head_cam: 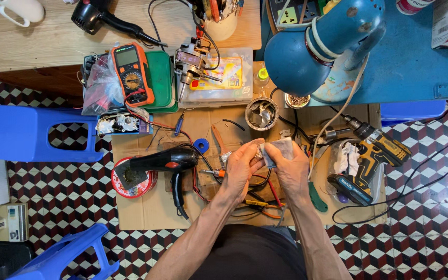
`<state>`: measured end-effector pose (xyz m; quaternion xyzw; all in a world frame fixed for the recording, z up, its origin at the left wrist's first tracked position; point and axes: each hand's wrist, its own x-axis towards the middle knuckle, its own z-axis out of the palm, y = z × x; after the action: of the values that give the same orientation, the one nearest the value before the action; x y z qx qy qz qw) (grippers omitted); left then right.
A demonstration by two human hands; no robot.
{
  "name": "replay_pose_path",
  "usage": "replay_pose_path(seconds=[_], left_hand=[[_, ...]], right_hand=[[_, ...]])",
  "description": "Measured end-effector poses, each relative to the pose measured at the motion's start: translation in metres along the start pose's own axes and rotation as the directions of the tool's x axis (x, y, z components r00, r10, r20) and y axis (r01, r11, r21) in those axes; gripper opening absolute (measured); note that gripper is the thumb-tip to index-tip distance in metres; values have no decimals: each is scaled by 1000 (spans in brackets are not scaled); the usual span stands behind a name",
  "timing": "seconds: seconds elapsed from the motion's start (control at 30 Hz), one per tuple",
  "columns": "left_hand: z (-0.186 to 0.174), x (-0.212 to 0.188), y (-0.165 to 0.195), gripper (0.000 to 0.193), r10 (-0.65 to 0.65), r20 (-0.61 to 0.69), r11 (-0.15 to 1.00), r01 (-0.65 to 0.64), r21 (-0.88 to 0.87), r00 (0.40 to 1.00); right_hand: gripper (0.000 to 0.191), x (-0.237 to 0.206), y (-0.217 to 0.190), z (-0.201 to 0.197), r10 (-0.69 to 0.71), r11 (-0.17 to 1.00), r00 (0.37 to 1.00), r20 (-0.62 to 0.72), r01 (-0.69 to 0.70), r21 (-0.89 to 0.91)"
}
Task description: The person tests a black hair dryer by plugging it in and running it, then uses a cordless drill to spin the internal fan. They later use pliers to adjust a small metal mesh component. The task involves troubleshooting and minor mechanical adjustments to the hair dryer.
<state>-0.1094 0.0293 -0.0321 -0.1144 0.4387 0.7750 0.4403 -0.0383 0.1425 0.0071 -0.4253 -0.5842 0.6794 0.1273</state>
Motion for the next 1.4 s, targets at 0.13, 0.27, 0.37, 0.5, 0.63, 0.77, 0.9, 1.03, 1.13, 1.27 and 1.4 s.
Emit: replay_pose_path(seconds=[0.13,0.27,0.37,0.5,0.63,0.77,0.9,1.03,1.13,1.27,1.4], left_hand=[[9,-5,0,39,13,8,991,-13,134,1000],[19,-13,-7,37,34,30,993,-37,108,999],[21,-14,-10,35,0,53,998,-3,63,999],[19,-8,-4,33,-11,112,1000,9,15,994],[21,-8,2,31,-67,30,998,67,0,997],[22,-11,6,32,-15,36,1000,14,21,999],[22,-13,8,32,-6,52,1000,5,17,999],[24,-17,10,32,-26,72,1000,27,-15,997],[26,-21,13,32,-57,55,998,56,5,997],[22,-23,17,32,-38,40,998,37,41,998],[12,-25,16,31,-50,4,996,50,68,999]], right_hand=[[24,8,4,12,-66,998,997,-40,66,3],[24,15,11,16,-26,998,985,-170,36,58],[22,18,11,6,-16,995,983,-182,33,92],[21,19,9,-8,68,979,976,-207,-26,201],[20,16,8,-21,101,962,973,-208,-43,269],[21,11,14,-32,141,963,964,-225,-80,258],[22,4,27,-35,164,982,969,-182,-143,125],[22,4,47,-27,234,966,970,-64,-240,-97],[25,8,63,-10,260,965,962,77,-258,-36],[33,15,66,7,153,941,971,183,-87,-328],[56,-7,74,-16,100,797,988,118,-9,-604]])
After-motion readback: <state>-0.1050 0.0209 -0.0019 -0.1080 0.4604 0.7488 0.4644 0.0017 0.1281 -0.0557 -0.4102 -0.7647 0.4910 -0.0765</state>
